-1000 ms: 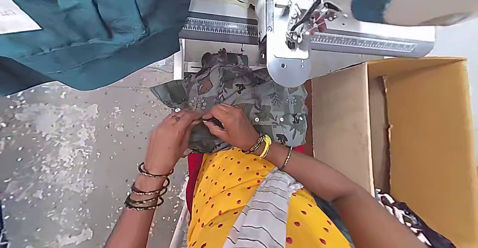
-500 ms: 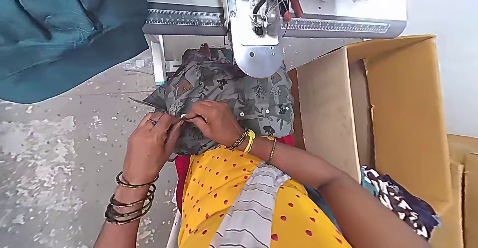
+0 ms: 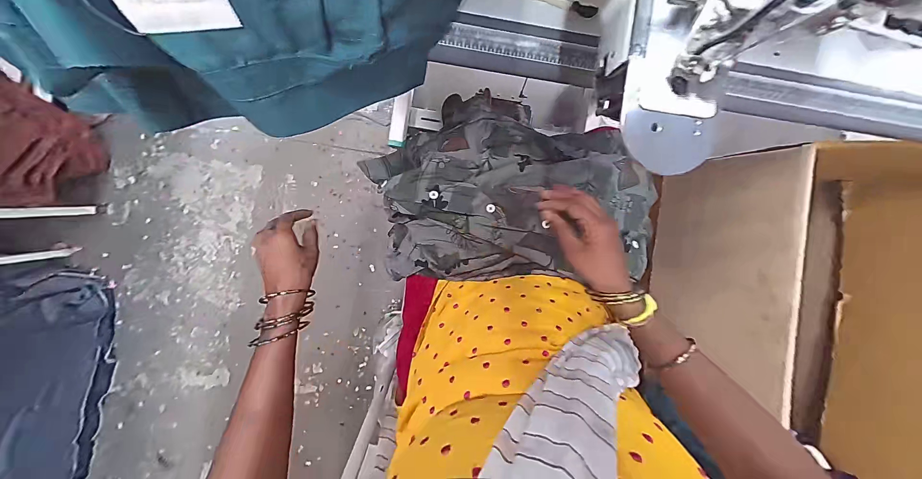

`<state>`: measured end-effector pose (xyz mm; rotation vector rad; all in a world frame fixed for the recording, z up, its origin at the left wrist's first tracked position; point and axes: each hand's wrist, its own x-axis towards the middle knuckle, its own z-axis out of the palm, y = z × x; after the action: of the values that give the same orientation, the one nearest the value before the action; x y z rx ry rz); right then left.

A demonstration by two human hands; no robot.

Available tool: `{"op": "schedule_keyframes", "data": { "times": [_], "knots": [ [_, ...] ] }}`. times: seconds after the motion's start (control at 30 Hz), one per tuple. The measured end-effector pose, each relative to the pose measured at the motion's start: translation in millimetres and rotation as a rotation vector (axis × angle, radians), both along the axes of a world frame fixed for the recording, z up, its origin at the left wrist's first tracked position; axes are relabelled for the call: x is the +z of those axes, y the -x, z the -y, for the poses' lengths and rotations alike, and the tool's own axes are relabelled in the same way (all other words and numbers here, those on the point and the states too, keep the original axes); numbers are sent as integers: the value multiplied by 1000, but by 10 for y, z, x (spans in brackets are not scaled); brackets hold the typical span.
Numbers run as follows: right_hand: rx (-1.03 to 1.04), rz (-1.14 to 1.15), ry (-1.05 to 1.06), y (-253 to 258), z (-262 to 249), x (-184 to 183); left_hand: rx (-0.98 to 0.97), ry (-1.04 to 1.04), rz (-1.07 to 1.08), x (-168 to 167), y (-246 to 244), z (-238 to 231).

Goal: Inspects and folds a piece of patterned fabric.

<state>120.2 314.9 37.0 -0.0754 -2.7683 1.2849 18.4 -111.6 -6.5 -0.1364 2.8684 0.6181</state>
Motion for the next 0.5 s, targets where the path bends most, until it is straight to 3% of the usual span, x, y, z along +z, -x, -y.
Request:
{"op": "schedule_keyframes", "data": {
  "times": [0.07,0.17,0.27,0.4,0.5],
  "knots": [
    [-129,-19,16,-26,-110,-15,-61,-206,34,9,-8,-145],
    [-136,-46,46,32,-48,28,1,-557,275,73,172,-635],
    [-169,-29,2,30,-129,68,40,-662,416,227,334,-1025],
    [-511,63,-169,-260,-853,-167,43,-673,247,451,420,-1319],
    [-649,496,-197,-687,-1451,-481,248,-791,86,569,462,-1464]
  ]
}}
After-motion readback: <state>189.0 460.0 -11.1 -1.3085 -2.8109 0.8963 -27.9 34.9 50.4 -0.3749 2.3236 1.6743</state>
